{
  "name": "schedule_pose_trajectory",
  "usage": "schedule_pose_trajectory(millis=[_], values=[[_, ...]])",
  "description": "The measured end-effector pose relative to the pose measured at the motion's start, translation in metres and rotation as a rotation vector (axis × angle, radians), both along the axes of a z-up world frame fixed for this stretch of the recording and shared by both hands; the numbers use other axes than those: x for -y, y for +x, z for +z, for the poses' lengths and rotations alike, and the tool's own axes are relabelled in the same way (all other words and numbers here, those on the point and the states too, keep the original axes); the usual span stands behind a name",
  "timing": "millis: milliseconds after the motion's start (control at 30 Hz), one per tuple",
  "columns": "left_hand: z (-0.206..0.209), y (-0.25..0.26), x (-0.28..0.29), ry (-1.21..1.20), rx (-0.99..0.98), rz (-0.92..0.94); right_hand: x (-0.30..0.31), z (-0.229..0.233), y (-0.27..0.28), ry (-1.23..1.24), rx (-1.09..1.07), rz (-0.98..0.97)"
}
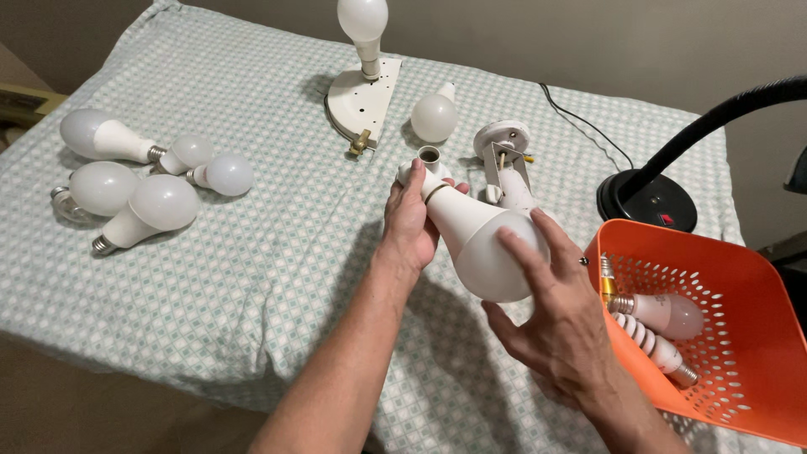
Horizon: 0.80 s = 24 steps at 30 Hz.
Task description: The person repeatedly unscrews and screws light bulbs into various lamp fixtures and sockets on a table. They handle multiple bulb types, including standard and compact fluorescent bulbs, and place some into an orange basket.
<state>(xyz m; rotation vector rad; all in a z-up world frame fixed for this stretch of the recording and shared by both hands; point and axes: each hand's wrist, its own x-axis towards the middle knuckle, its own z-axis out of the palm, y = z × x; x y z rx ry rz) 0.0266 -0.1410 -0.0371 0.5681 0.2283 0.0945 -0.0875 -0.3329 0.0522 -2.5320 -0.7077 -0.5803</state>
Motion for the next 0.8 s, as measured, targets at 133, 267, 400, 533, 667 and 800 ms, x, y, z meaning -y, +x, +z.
schedule_pose_trajectory(millis=[133, 267, 400, 533, 667, 800], values=[[0.003, -0.006, -0.002, 0.016, 0.022, -0.04, 0.002, -0.002, 0.0, 0.473, -0.633, -0.073], [0.005, -0.008, -0.005, -0.002, -0.002, -0.028, 0.009, -0.008, 0.001, 0.49, -0.563, 0.082], [0.009, -0.009, 0.0, 0.007, -0.017, -0.036, 0.004, -0.011, -0.004, -0.163, 0.37, 0.127], [0.01, -0.011, 0.0, -0.001, 0.009, -0.052, 0.0, -0.011, -0.006, 0.375, -0.22, 0.109], [0.009, -0.011, 0.0, -0.029, 0.028, -0.058, 0.003, -0.005, -0.006, 0.516, -0.538, 0.003], [0.009, -0.01, 0.0, -0.002, 0.008, -0.031, 0.006, -0.001, -0.005, 0.254, -0.311, -0.022]])
